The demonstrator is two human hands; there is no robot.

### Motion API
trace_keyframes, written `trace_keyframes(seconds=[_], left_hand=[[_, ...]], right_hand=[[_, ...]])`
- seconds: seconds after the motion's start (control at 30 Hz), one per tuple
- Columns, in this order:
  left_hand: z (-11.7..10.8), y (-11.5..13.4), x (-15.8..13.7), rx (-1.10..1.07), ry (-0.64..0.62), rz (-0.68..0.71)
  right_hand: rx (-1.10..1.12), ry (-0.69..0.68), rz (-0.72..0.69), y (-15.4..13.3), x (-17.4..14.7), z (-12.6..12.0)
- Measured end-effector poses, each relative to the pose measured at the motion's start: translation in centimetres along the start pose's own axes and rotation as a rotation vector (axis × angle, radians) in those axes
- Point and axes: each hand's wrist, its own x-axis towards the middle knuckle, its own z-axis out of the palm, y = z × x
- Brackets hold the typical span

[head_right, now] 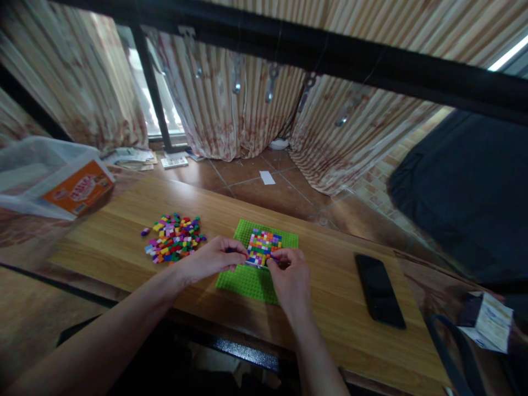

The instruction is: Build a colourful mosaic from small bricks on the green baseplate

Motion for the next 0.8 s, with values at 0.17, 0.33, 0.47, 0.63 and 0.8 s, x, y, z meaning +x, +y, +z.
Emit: trace_keyframes(seconds=[0.17,0.33,0.47,0.63,0.8], left_hand=[[0.0,-0.3,0.2,0.016,0.006,0.006],[0.1,-0.3,0.1,0.034,0.007,-0.01],[0.1,-0.1,0.0,0.029,-0.006,-0.005],[-0.1,-0.1,0.0,-0.004,-0.018,0.006],[-0.2,-0.5,0.3,-0.126,-0.07,-0.005]], right_hand=[[0.26,-0.08,0.254,1.1,0.4,0.3],[0.401,-0.051,0.335,0.7,0.3,0.8],[0.428,-0.058,0.376,0.3,0.1,0.5],[0.406,-0.033,0.303,0.5,0.6,-1.0],[0.351,-0.015,0.061,-0.6,0.6,-1.5]])
